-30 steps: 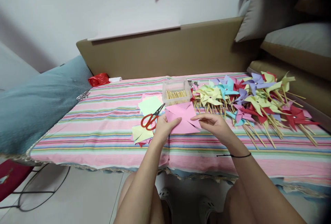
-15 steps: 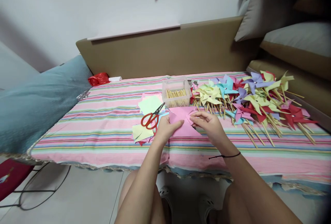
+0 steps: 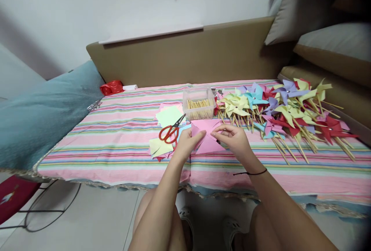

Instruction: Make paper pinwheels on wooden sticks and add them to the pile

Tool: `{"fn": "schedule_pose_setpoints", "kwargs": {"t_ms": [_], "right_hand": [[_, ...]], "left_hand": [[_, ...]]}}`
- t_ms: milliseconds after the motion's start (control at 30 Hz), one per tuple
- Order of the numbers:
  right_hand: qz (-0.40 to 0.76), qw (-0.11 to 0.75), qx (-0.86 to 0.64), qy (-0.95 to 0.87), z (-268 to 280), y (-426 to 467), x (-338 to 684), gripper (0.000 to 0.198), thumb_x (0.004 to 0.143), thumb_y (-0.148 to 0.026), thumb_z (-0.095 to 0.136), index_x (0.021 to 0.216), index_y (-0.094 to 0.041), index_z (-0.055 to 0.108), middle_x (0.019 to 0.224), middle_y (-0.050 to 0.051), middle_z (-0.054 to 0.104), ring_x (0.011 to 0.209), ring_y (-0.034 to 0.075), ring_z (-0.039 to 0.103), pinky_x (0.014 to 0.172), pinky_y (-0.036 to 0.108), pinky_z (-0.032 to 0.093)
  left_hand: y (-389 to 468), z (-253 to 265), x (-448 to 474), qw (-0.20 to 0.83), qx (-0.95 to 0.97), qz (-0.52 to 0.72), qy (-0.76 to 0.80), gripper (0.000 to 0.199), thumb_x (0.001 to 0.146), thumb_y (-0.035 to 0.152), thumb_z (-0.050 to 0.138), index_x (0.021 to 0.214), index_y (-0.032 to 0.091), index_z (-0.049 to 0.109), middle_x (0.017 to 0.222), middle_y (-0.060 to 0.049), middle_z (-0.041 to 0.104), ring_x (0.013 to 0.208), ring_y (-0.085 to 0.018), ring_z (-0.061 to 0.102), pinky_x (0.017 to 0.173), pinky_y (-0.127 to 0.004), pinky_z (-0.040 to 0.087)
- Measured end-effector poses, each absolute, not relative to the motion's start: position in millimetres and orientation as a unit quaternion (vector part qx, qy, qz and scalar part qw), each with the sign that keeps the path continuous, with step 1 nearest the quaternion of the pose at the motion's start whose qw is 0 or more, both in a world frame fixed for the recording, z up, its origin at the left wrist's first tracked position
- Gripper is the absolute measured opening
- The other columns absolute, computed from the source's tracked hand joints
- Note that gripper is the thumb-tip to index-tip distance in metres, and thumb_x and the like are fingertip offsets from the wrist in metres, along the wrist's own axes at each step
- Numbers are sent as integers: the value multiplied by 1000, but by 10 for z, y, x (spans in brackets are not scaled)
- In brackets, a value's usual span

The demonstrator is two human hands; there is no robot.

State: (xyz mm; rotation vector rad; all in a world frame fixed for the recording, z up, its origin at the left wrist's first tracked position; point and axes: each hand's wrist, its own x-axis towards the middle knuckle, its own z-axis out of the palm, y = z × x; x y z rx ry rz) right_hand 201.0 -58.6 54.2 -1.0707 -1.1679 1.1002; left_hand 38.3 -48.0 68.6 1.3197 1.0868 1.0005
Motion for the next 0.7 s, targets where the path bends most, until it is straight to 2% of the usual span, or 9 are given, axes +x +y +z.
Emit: {"fn": "schedule_pose_setpoints", "kwargs": {"t_ms": [133, 300, 400, 500, 600, 700], "right_hand": [[465, 570, -449, -507, 549, -581, 1998, 22, 59, -32, 80, 66, -17, 66, 72, 5, 67, 63, 14, 59, 56, 26, 47], [470, 561, -457, -505, 552, -590, 1982, 26, 59, -34, 80, 69, -16, 64, 66, 3, 63, 59, 12, 56, 55, 25, 45], [487, 578, -459, -466, 565, -598, 1968, 39, 61, -34, 80, 91, -19, 59, 62, -3, 60, 55, 10, 55, 55, 24, 46], [532, 585, -446, -420, 564, -601, 1953, 66, 59, -33, 81, 113, -23, 46, 74, -2, 66, 67, 14, 64, 65, 27, 51], [565, 570, -442, -401, 542, -601, 1934, 76, 58, -33, 81, 120, -23, 38, 78, 1, 70, 73, 19, 68, 70, 32, 54], [565, 571, -446, -394, 522, -603, 1908, 80, 56, -34, 82, 121, -22, 37, 71, -1, 69, 67, 19, 68, 66, 33, 54]], "left_hand": [[-475, 655, 374, 539, 552, 435, 465, 31, 68, 39, 69, 57, 15, 53, 49, 4, 46, 46, -7, 39, 47, -22, 30], [-437, 600, 373, 531, 511, 463, 493, 24, 58, 32, 76, 67, 13, 64, 66, -2, 64, 59, -13, 55, 57, -25, 42], [-426, 595, 389, 524, 486, 490, 500, 27, 56, 31, 78, 71, 13, 66, 72, -4, 67, 63, -16, 59, 60, -28, 45], [-425, 611, 402, 527, 463, 519, 488, 28, 55, 29, 79, 75, 13, 66, 72, -3, 68, 64, -16, 60, 62, -28, 46], [-421, 611, 403, 537, 459, 522, 478, 30, 56, 28, 79, 77, 13, 66, 75, -4, 70, 66, -15, 61, 63, -28, 47], [-415, 585, 406, 546, 462, 511, 476, 32, 56, 30, 80, 78, 12, 66, 78, -5, 70, 66, -16, 62, 64, -29, 48]]}}
